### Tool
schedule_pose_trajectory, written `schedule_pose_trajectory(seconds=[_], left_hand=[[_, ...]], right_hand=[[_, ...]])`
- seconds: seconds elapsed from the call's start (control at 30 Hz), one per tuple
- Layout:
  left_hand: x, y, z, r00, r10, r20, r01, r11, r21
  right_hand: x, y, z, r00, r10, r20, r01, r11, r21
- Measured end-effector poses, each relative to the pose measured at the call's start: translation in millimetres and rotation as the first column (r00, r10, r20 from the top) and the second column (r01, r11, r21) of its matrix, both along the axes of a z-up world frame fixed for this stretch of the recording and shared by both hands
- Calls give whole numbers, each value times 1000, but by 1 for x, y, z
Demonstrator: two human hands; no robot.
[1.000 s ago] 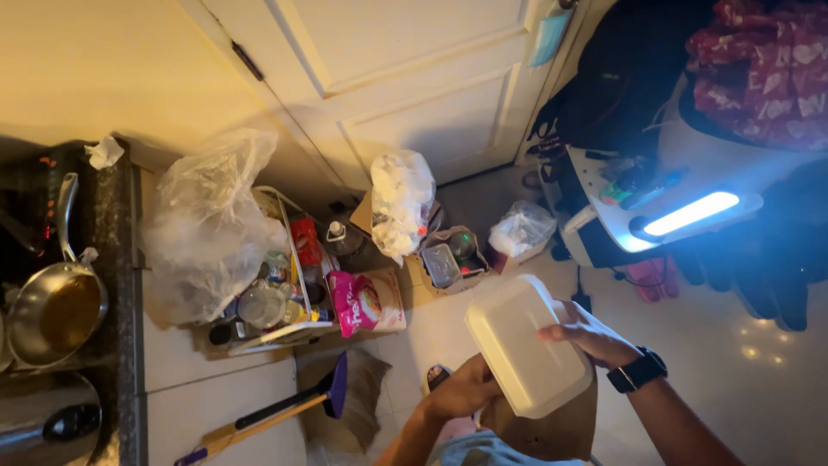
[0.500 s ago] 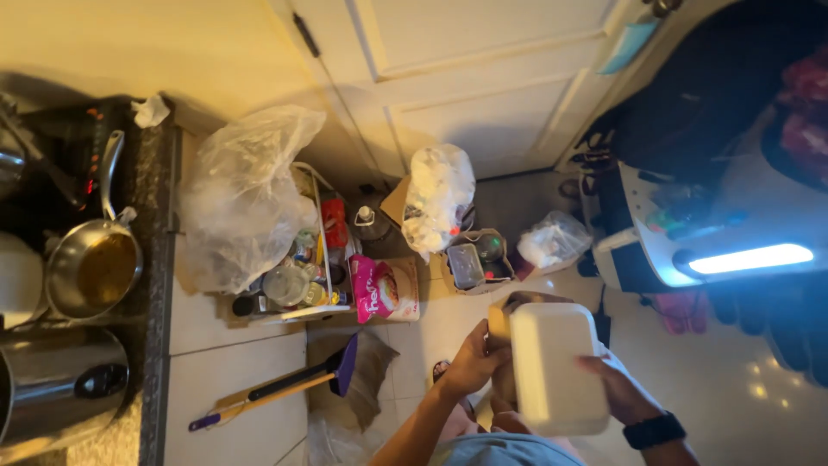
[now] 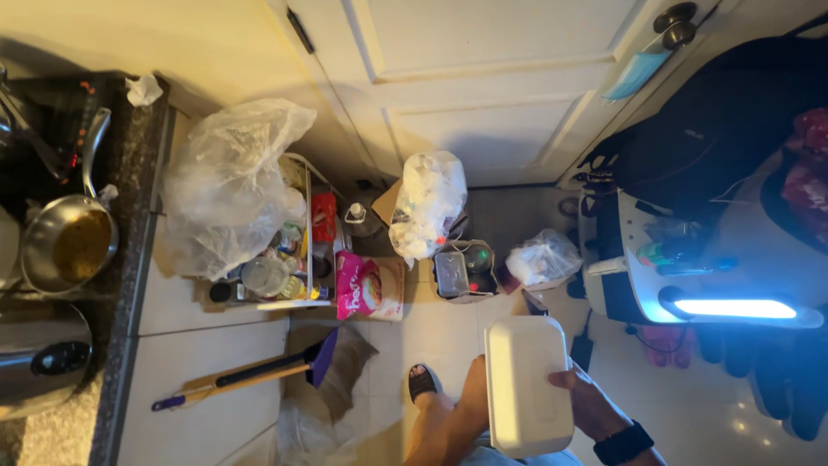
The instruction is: Tying a trash bag, washing hands, and then organizing delivered food bags and containers near an apartment entryway.
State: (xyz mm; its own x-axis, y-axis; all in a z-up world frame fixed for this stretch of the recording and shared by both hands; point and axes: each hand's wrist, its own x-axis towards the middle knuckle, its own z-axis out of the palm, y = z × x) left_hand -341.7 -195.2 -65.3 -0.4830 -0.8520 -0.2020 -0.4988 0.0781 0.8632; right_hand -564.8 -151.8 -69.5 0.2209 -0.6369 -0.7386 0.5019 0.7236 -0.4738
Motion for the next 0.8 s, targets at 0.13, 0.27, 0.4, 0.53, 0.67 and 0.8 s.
schedule_pose_trajectory(seconds=[0.13, 0.27, 0.4, 0.53, 0.67, 0.8], left_hand=[[-43, 39, -134, 998, 35, 60, -30, 996, -84], [-68, 50, -133, 961, -13, -276, -20, 993, -116], [-74, 51, -88, 717, 149, -681, 61, 960, 274], [-64, 22, 14, 655, 484, -580, 97, 707, 700], [-64, 60, -50, 688, 596, -415, -58, 615, 786], [-52, 100, -143, 533, 546, -646, 39, 747, 664]], right_hand=[[-26, 9, -35, 995, -81, 62, 74, 993, 97], [-61, 31, -83, 991, -125, 40, 122, 990, 78], [-96, 48, -107, 960, -228, -162, 260, 942, 214], [-112, 53, -120, 969, -157, -190, 183, 974, 130], [-115, 54, -163, 986, 33, -163, -39, 999, -32], [-36, 9, -51, 998, -53, 45, 52, 999, 15]])
